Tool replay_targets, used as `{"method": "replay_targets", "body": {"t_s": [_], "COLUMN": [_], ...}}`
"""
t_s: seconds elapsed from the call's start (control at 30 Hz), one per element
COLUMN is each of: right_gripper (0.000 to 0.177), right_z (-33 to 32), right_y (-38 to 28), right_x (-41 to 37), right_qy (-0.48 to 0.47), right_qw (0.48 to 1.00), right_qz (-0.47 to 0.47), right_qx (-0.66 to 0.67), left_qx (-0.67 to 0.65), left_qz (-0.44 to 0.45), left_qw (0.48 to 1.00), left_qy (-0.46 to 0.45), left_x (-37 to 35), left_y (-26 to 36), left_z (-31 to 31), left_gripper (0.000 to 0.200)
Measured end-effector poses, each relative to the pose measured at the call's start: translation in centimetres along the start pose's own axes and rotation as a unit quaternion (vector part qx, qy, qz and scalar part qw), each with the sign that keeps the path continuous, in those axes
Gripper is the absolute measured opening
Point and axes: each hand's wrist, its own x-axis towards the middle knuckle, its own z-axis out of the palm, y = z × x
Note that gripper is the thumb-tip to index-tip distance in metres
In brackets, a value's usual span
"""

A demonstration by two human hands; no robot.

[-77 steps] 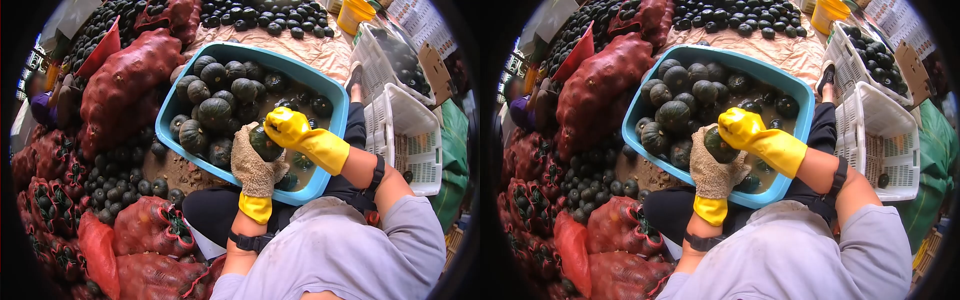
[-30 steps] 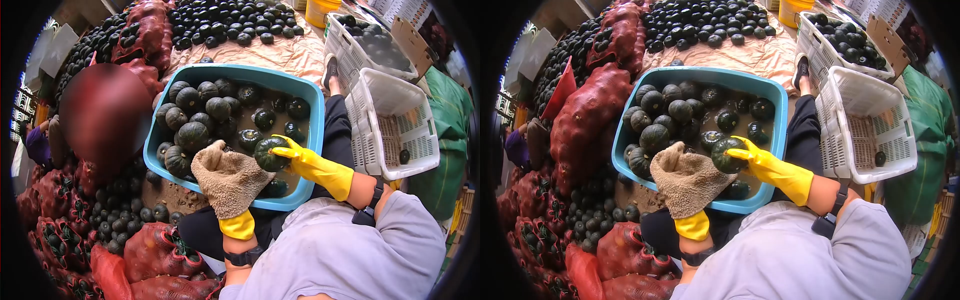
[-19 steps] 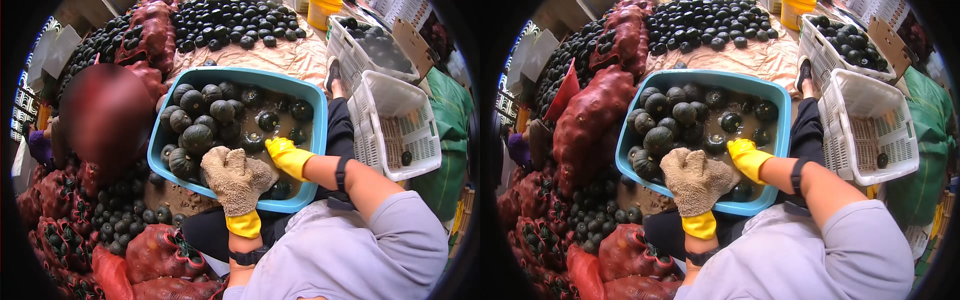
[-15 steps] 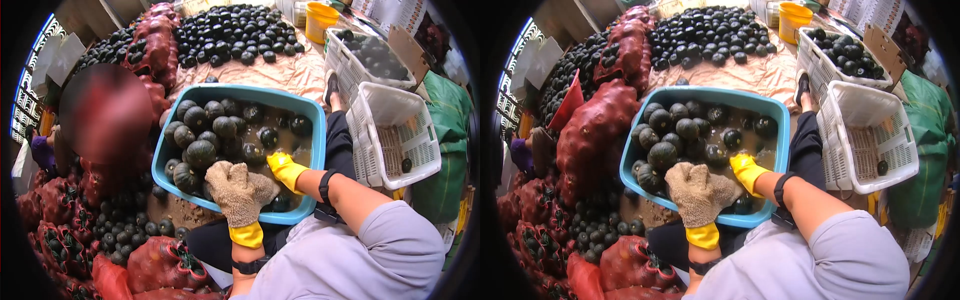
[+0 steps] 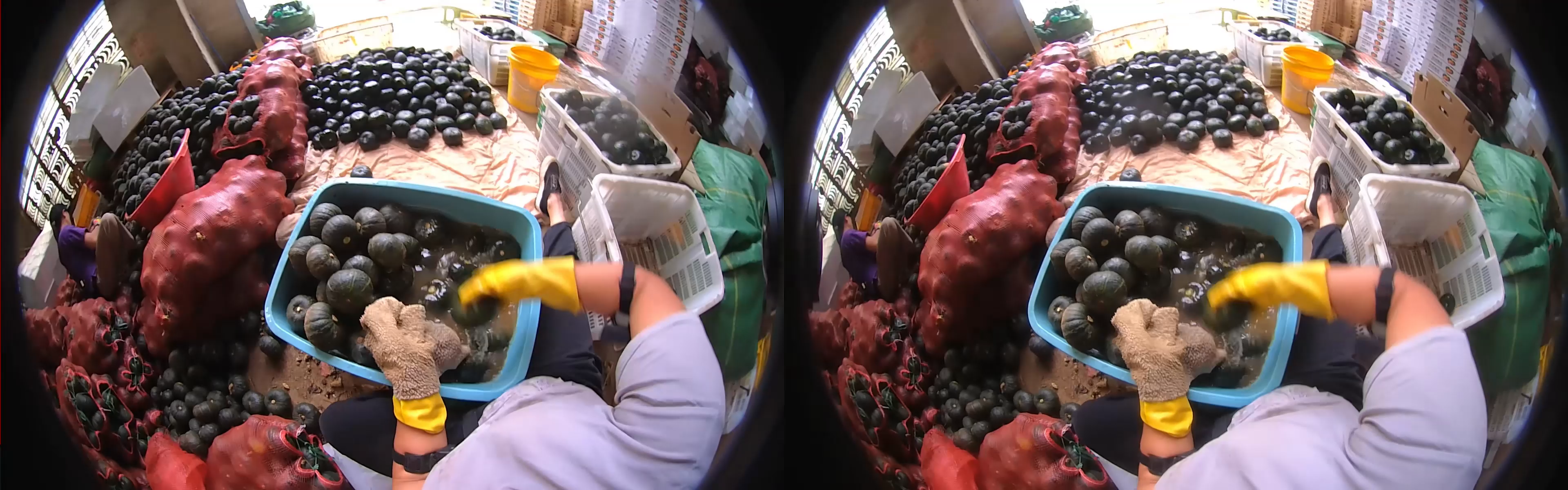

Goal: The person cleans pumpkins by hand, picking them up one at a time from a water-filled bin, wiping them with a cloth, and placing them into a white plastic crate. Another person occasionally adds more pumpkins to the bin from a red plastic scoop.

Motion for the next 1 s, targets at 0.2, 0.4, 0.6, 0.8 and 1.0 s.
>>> {"method": "replay_targets", "body": {"t_s": [0.2,0.4,0.6,0.8,1.0], "right_gripper": [0.047,0.071,0.087,0.079,0.079], "right_z": [-4.1,2.2,4.2,1.4,3.0], "right_y": [-15.3,-5.0,0.4,0.4,4.8], "right_x": [-2.8,6.4,14.6,11.4,12.7], "right_qy": [0.072,0.206,0.377,0.201,0.366], "right_qw": [0.851,0.873,0.804,0.84,0.861], "right_qz": [-0.505,-0.165,-0.129,-0.091,-0.091], "right_qx": [0.124,-0.41,-0.441,-0.495,-0.34], "left_qx": [-0.006,0.01,0.025,0.184,0.111], "left_qz": [-0.01,-0.035,-0.035,0.073,-0.043], "left_qw": [1.0,0.999,0.999,0.98,0.993], "left_qy": [-0.012,0.004,0.01,-0.014,0.022], "left_x": [-0.7,-0.8,-0.6,-0.5,-0.9], "left_y": [1.4,0.1,-1.4,-1.9,-1.8], "left_z": [-0.9,-0.1,0.9,-0.5,0.7], "left_gripper": [0.023,0.022,0.023,0.017,0.023]}}
